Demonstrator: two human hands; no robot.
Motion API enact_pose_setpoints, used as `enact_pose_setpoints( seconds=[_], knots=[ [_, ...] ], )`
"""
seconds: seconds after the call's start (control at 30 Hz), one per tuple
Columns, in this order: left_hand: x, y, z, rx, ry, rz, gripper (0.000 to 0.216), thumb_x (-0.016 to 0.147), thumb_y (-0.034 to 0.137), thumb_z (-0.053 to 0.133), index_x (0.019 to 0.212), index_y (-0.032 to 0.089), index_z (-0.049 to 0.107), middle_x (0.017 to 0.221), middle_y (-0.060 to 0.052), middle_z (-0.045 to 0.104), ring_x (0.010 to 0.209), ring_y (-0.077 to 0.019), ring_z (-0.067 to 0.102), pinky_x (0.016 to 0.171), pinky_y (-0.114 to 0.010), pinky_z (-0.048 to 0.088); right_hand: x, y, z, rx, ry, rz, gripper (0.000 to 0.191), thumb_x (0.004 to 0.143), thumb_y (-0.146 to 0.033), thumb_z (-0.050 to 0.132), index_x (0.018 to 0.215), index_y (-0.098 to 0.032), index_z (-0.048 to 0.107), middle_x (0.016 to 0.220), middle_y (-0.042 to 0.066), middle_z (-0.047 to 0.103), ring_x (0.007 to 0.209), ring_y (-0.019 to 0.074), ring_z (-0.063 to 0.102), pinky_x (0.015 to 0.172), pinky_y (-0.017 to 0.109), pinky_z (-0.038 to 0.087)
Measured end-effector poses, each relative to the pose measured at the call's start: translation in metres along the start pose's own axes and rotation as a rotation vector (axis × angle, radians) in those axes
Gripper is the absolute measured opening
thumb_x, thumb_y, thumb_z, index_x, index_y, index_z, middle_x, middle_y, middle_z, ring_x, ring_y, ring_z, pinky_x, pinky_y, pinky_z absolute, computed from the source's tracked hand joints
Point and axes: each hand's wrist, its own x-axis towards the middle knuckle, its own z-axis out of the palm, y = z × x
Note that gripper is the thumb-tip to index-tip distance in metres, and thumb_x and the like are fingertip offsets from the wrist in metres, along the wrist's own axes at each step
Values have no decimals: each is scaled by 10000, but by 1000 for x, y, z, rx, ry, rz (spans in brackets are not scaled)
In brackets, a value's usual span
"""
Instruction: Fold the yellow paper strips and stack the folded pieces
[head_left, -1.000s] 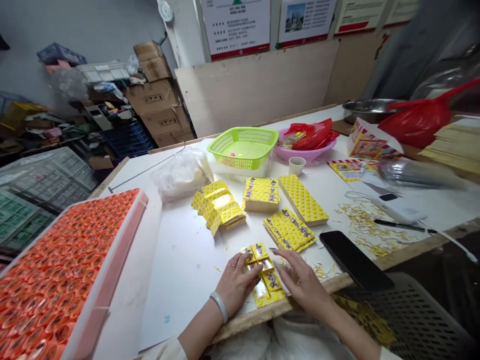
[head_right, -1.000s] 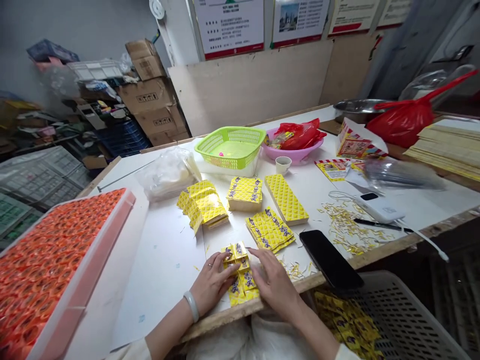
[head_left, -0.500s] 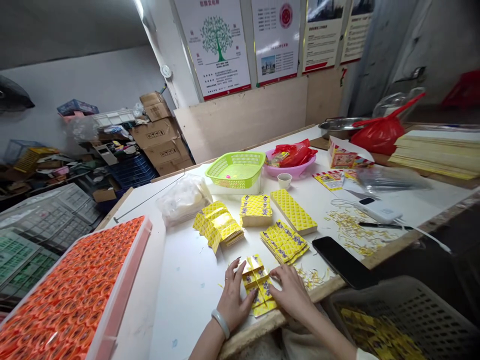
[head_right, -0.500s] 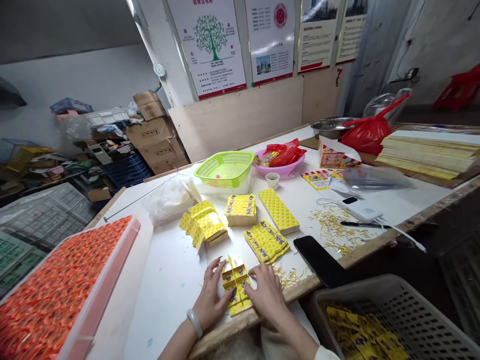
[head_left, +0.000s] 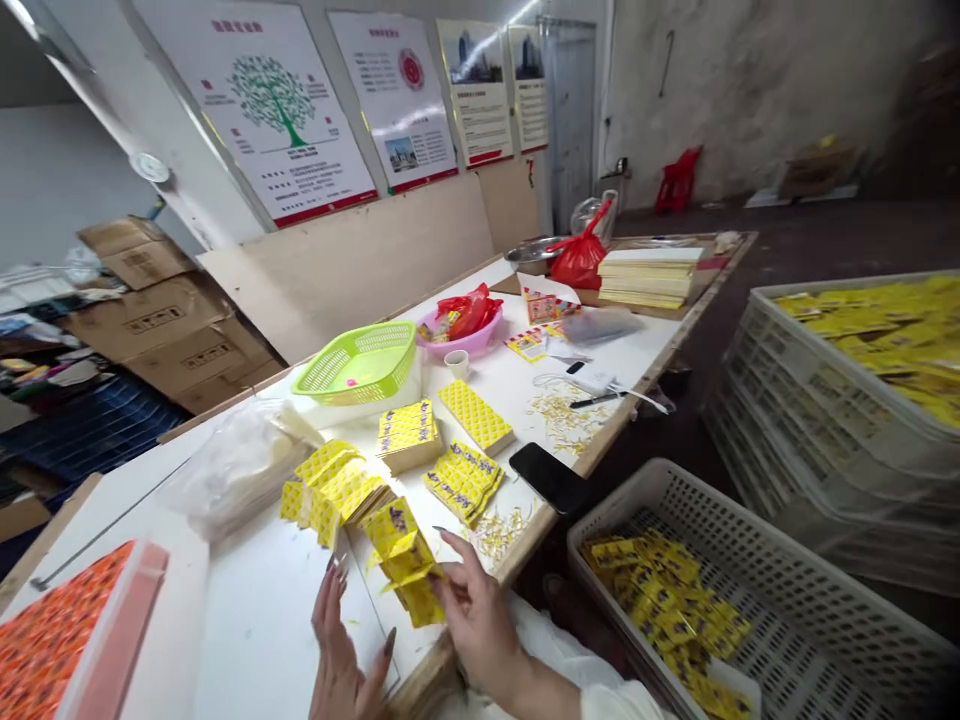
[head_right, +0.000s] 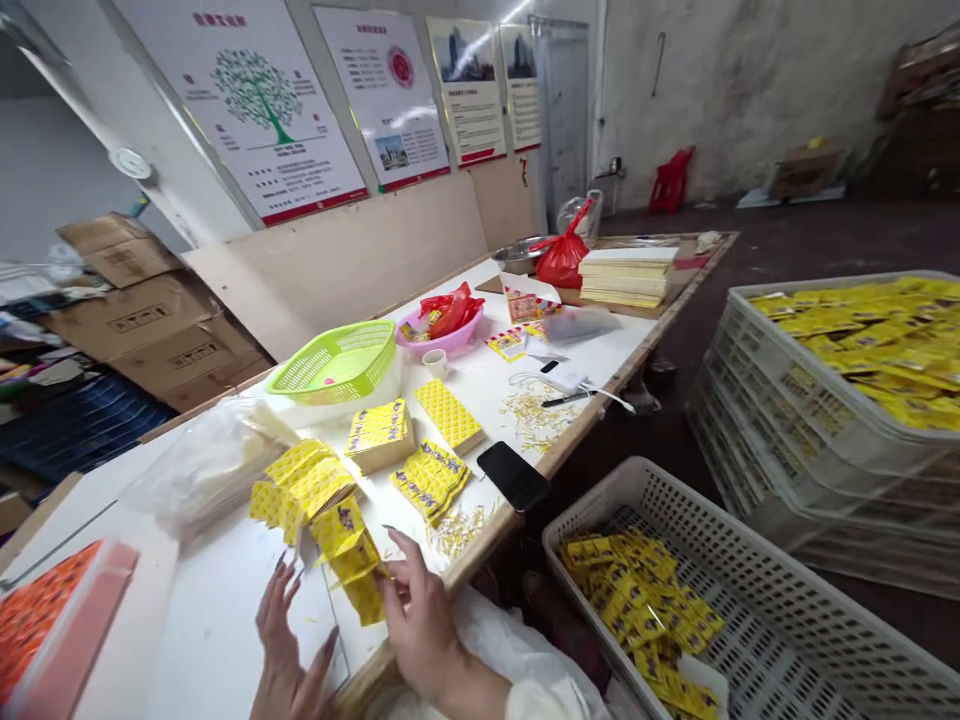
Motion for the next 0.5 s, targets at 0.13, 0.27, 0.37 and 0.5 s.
enact_pose_setpoints(
  seconds=[0.13,0.27,0.37,0.5],
  knots=[
    [-17,19,-9,177,-12,-25,757,842,276,525,1460,296,88,1516,-101,144,1371,-346,222,1066,-613,287,-29,-2,-101,156,271,60,344,872,-391,497,1192,-263,479,1118,91,661,982,207,646,844,354,528],
    [-29,28,10,253,-26,-78,759,862,290,510,1468,272,54,1532,-124,99,1390,-350,168,1075,-613,253,-44,53,-228,136,725,280,547,654,-500,693,1093,-233,506,1015,97,694,886,243,669,794,382,546],
    [-32,26,22,261,-69,-101,710,889,324,468,1468,258,63,1540,-132,54,1405,-338,121,1085,-593,240,-60,106,-287,109,877,443,643,483,-553,756,969,-206,517,829,98,706,755,279,681,688,411,565],
    [-31,22,25,282,-108,-131,637,914,356,406,1462,218,112,1526,-168,103,1408,-328,112,1085,-579,232,-79,154,-307,30,959,580,567,567,-571,722,912,-167,525,697,66,668,613,254,666,585,409,558]
  ],
)
